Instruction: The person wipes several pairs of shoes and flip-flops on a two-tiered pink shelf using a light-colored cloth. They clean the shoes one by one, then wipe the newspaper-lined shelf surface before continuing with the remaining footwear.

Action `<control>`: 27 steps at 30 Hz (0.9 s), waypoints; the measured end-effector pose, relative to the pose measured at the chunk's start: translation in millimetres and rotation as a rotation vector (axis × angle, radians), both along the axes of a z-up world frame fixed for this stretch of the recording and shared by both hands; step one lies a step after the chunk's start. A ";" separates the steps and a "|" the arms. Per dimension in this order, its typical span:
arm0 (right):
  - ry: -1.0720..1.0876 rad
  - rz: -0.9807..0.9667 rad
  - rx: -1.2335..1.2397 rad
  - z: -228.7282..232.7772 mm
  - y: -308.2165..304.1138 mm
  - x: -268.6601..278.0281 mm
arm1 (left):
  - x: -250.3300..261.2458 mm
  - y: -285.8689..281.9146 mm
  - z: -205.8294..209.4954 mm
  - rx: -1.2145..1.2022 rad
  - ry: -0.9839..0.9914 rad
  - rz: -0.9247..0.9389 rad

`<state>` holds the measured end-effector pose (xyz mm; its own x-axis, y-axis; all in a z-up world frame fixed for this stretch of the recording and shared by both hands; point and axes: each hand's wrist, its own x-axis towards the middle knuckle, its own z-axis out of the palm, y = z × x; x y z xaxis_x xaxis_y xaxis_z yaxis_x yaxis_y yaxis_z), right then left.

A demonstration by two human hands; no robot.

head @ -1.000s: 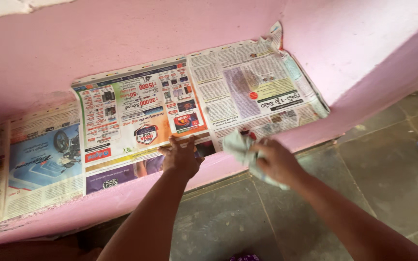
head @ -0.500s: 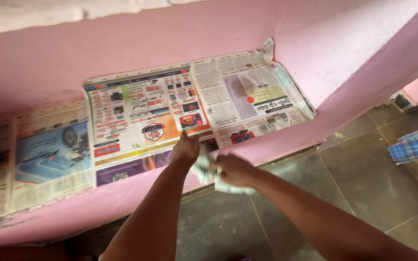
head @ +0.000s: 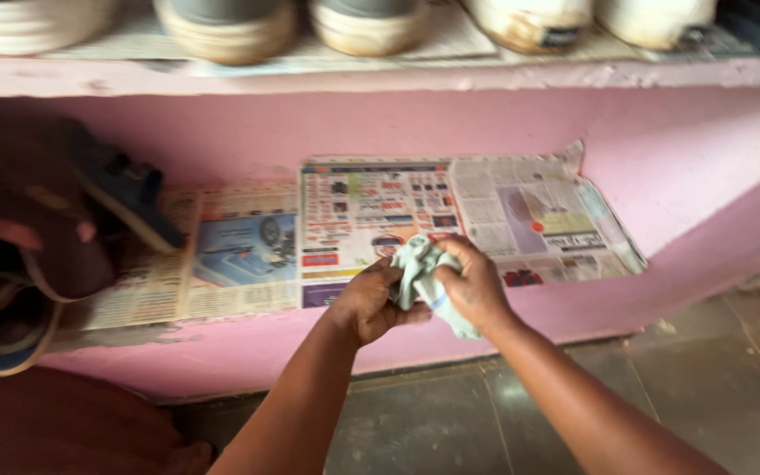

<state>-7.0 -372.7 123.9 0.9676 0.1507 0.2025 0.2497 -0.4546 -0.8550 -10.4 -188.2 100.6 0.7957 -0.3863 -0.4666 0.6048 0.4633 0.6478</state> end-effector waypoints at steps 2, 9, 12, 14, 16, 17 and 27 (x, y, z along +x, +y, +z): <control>-0.182 0.073 -0.107 12.7 34.8 -14.8 | 3.2 17.9 -7.5 -0.010 -0.047 0.207; -0.383 0.212 -0.111 56.0 138.3 -68.3 | 1.9 100.8 -22.7 0.005 0.042 0.634; -0.487 0.268 -0.137 59.3 157.2 -70.4 | -10.8 117.3 -4.1 -0.084 0.074 0.676; -0.504 0.301 -0.186 57.2 161.3 -62.4 | -21.8 127.3 16.8 -0.102 0.056 0.671; -0.497 0.320 -0.248 56.9 163.2 -50.0 | -36.9 134.6 41.1 -0.062 0.052 0.662; -0.465 0.298 -0.274 60.5 163.5 -41.0 | -45.7 136.8 53.7 -0.012 0.059 0.656; -0.697 0.424 -0.134 83.3 198.3 -93.1 | -94.3 155.0 116.3 0.174 0.031 0.877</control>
